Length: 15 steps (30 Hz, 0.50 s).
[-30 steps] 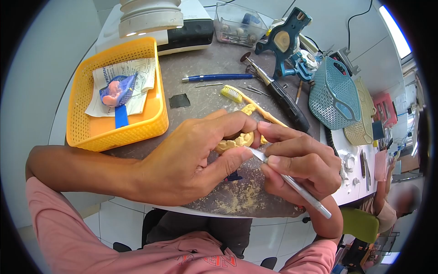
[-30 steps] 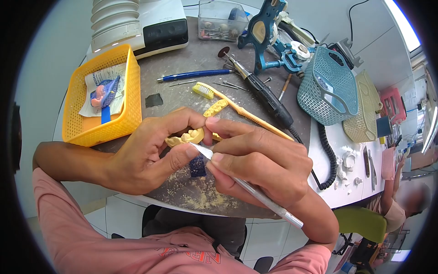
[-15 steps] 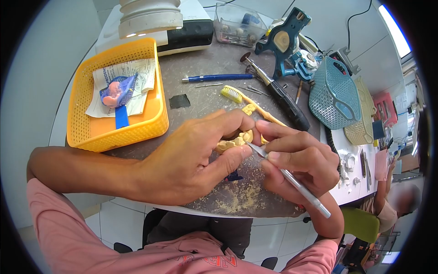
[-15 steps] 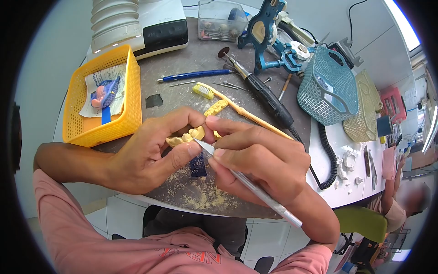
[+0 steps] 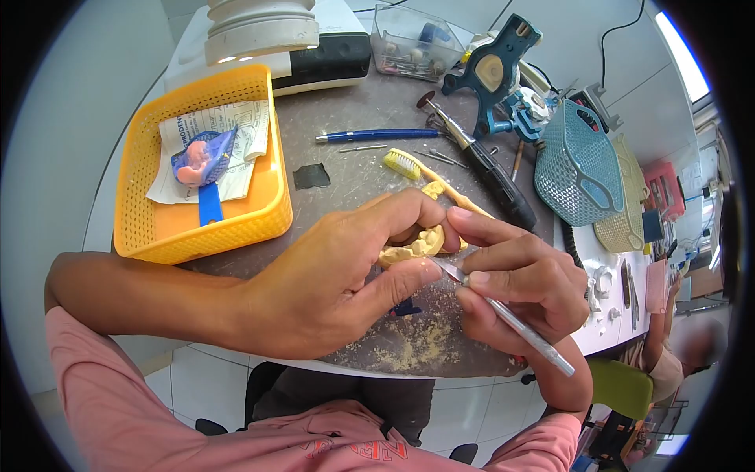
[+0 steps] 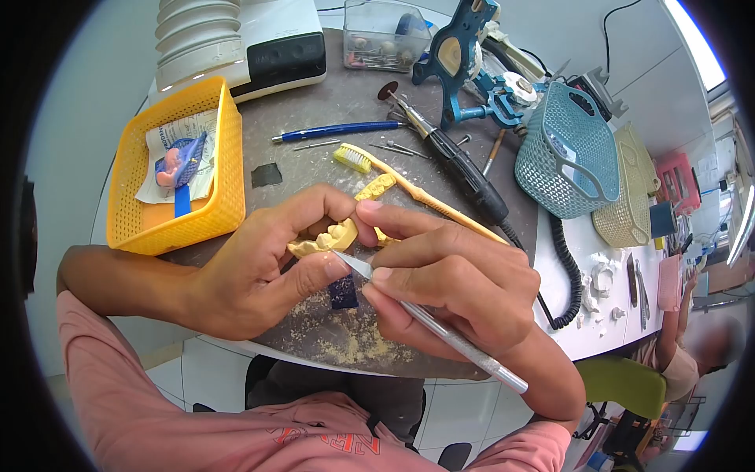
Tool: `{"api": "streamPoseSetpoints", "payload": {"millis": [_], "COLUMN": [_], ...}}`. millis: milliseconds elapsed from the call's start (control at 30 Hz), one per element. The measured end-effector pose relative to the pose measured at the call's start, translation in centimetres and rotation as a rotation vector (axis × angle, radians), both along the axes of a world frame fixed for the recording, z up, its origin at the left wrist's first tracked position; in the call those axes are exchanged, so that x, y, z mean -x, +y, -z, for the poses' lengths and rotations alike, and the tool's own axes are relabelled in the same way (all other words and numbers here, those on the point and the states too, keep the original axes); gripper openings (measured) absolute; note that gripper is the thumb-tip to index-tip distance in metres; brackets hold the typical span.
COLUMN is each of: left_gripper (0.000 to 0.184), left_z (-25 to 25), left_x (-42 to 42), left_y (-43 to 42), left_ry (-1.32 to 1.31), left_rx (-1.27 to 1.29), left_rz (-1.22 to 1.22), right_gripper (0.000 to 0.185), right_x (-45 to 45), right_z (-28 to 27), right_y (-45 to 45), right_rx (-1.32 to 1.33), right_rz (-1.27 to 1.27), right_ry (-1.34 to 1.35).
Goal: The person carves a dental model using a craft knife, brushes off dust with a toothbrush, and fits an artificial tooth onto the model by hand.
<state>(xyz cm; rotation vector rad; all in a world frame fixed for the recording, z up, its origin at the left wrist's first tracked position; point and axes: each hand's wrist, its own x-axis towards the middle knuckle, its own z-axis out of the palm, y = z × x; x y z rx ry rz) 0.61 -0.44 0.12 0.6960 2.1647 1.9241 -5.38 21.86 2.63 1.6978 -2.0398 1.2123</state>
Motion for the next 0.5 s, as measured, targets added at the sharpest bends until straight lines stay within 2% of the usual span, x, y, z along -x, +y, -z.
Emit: {"api": "streamPoseSetpoints", "payload": {"millis": [500], "left_gripper": [0.029], "left_z": [0.44], "left_x": [-0.01], "left_y": [0.21], "left_ry": [0.122], "left_rx": [-0.003], "left_rz": [-0.05], "right_gripper": [0.022], "right_x": [-0.28], "right_z": [-0.4], "right_y": [-0.08], "right_rx": [-0.036], "right_rz": [0.019], "right_ry": [0.046]}}
